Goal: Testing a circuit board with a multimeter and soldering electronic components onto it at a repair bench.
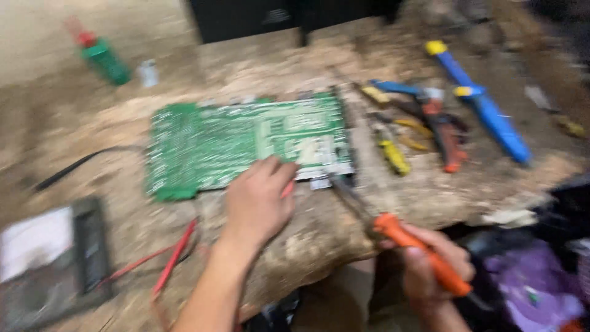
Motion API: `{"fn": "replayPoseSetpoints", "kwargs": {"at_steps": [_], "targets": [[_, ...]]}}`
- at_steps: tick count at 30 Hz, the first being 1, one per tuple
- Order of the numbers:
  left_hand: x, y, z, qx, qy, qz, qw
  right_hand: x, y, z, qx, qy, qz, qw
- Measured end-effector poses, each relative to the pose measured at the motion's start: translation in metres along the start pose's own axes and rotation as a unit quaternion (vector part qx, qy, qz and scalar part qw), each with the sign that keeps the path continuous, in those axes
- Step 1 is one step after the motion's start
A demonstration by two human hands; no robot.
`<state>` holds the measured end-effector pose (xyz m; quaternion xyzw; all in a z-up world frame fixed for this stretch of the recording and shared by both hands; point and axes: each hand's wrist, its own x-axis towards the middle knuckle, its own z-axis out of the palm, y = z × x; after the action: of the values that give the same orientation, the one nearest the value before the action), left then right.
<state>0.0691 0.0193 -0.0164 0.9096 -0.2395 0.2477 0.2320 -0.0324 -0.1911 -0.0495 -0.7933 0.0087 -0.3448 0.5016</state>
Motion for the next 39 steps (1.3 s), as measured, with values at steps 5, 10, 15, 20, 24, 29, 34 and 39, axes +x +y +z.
{"fn": "replayPoseSetpoints", "kwargs": {"at_steps": [5,10,15,20,24,29,34,39], "targets": [[0.003,0.006,-0.004,0.030,-0.004,0.012,0.999,0.002,-0.002,-0.004,-0.048,-0.008,-0.041,0.998],[0.002,0.003,0.003,0.014,-0.035,0.004,0.999,0.000,-0.004,-0.003,-0.026,-0.005,-0.022,0.999],[0.003,0.006,0.003,0.007,-0.055,-0.004,0.998,-0.001,-0.004,-0.005,-0.013,-0.025,0.004,1.000],[0.001,0.002,0.006,0.011,-0.056,0.007,0.998,0.000,-0.009,0.000,-0.016,-0.025,0.024,0.999],[0.001,0.001,0.010,0.022,-0.047,0.009,0.999,0.001,-0.006,-0.001,0.002,-0.025,0.022,0.999],[0.002,0.003,0.009,0.021,-0.060,0.011,0.998,0.004,-0.005,-0.004,-0.012,-0.038,0.008,0.999],[0.001,0.004,0.011,0.012,-0.060,0.016,0.998,0.003,-0.009,-0.002,0.006,-0.047,0.018,0.999],[0.002,0.004,0.009,0.019,-0.079,0.004,0.997,0.000,0.000,-0.005,0.000,-0.043,0.001,0.999]]}}
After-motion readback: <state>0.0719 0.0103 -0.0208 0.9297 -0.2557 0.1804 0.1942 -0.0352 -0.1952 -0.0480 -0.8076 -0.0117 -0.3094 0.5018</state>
